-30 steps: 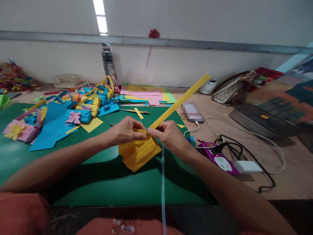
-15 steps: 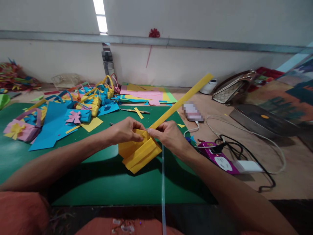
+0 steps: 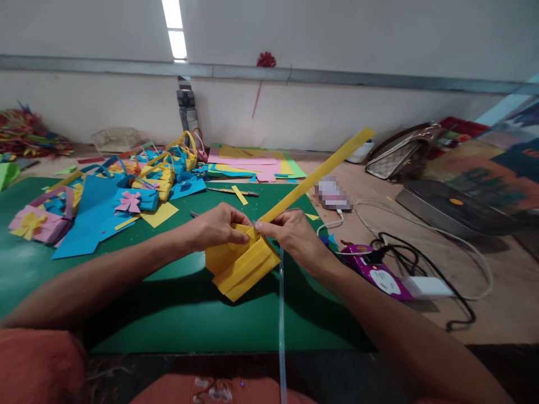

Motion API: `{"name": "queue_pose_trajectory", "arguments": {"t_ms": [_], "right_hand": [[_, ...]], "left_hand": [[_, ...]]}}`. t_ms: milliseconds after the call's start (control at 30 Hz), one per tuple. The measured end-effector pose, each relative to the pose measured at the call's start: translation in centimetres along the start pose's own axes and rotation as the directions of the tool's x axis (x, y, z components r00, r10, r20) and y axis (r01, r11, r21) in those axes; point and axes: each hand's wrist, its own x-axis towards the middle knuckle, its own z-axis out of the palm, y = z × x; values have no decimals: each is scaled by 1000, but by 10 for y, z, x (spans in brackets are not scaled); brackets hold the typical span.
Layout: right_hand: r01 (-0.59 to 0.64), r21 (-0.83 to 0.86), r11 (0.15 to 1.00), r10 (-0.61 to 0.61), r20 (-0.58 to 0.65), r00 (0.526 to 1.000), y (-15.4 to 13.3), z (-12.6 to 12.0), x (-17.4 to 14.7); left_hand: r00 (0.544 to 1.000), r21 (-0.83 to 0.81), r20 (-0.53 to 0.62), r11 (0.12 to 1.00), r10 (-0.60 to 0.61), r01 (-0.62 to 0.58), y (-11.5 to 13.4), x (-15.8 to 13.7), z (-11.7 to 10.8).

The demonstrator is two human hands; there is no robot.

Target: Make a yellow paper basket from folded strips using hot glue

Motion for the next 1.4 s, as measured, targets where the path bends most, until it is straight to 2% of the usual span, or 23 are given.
{"name": "queue_pose_trajectory", "arguments": {"t_ms": [233, 333, 533, 800, 1000, 1233, 1400], "right_hand": [[5, 21, 1000, -5, -15, 1000, -2, -1, -1], [-2, 22, 1000, 2, -23, 1000, -1, -2, 0], [-2, -2, 1000, 2, -8, 1000, 1, -2, 2], [18, -19, 1000, -18, 12, 1000, -1, -1, -1], [7, -26, 1000, -7, 30, 1000, 0, -1, -1], [49, -128, 991, -50, -6, 999, 3, -3, 0], [10, -25, 1000, -10, 17, 1000, 3, 0, 2]], "left_hand": [[1000, 47, 14, 999, -9, 8, 9, -6, -1], [1000, 83, -14, 996, -12, 13, 10, -7, -2], [998, 106, -3, 992, 65, -65, 3, -3, 3], [990, 130, -51, 984, 132, -124, -2, -1, 6], [989, 153, -96, 983, 113, -97, 1, -3, 7], [990, 150, -97, 984, 106, -90, -1, -2, 6], [989, 142, -83, 984, 123, -110, 2, -4, 7]]}}
